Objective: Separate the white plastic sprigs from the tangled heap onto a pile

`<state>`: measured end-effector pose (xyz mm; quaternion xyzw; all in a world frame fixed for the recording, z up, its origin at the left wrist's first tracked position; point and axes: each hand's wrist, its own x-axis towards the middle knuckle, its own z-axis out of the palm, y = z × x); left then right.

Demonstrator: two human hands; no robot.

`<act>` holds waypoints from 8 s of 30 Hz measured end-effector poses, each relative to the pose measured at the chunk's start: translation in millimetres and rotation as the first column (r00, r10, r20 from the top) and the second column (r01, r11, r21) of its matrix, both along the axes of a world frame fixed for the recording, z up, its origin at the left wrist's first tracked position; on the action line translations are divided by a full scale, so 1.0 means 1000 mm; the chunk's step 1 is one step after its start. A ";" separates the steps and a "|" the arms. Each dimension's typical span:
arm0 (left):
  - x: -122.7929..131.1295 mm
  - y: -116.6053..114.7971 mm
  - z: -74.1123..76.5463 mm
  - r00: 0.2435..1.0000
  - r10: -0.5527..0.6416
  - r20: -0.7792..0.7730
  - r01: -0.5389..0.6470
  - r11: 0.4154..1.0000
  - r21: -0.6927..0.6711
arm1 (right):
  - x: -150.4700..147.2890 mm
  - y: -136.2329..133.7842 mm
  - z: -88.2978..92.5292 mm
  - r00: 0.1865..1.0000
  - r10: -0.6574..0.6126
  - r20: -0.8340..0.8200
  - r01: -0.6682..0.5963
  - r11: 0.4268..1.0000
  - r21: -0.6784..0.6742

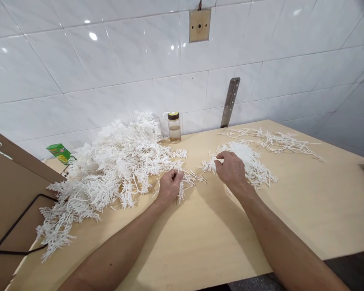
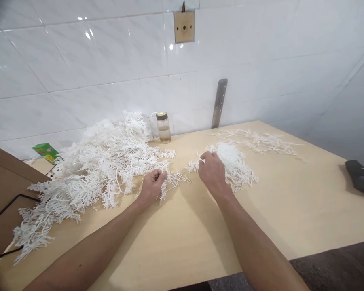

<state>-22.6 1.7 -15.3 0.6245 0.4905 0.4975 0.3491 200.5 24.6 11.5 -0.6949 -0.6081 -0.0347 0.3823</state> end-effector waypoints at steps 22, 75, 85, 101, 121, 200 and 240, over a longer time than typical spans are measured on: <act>0.003 -0.006 0.003 0.984 0.072 -0.162 -0.045 0.986 0.163 | -0.067 -0.027 0.003 0.781 0.446 -0.437 -0.592 0.752 -0.291; 0.008 -0.010 0.008 0.994 0.107 0.033 -0.110 0.989 0.104 | -0.065 -0.017 -0.012 0.750 0.207 -0.628 -0.439 0.866 -0.239; 0.005 -0.003 0.000 0.978 0.009 0.209 0.005 0.998 -0.066 | -0.004 -0.003 0.006 0.813 0.071 -0.577 -0.101 0.995 -0.019; 0.012 -0.006 0.011 0.939 0.028 0.342 0.043 0.979 -0.197 | -0.043 -0.037 0.020 0.694 0.523 -0.495 -0.716 0.572 -0.400; 0.009 -0.011 0.021 0.945 -0.073 0.319 0.128 0.980 -0.155 | -0.047 -0.022 0.000 0.583 0.391 -0.712 -0.680 0.715 -0.165; 0.007 -0.007 0.017 0.981 -0.179 0.067 0.190 0.955 -0.226 | -0.043 -0.020 0.006 0.927 0.319 0.197 -0.266 0.930 -0.253; 0.011 -0.007 0.014 0.984 0.005 -0.179 -0.035 0.986 -0.162 | -0.070 -0.032 0.003 0.905 0.415 0.098 -0.373 0.882 -0.290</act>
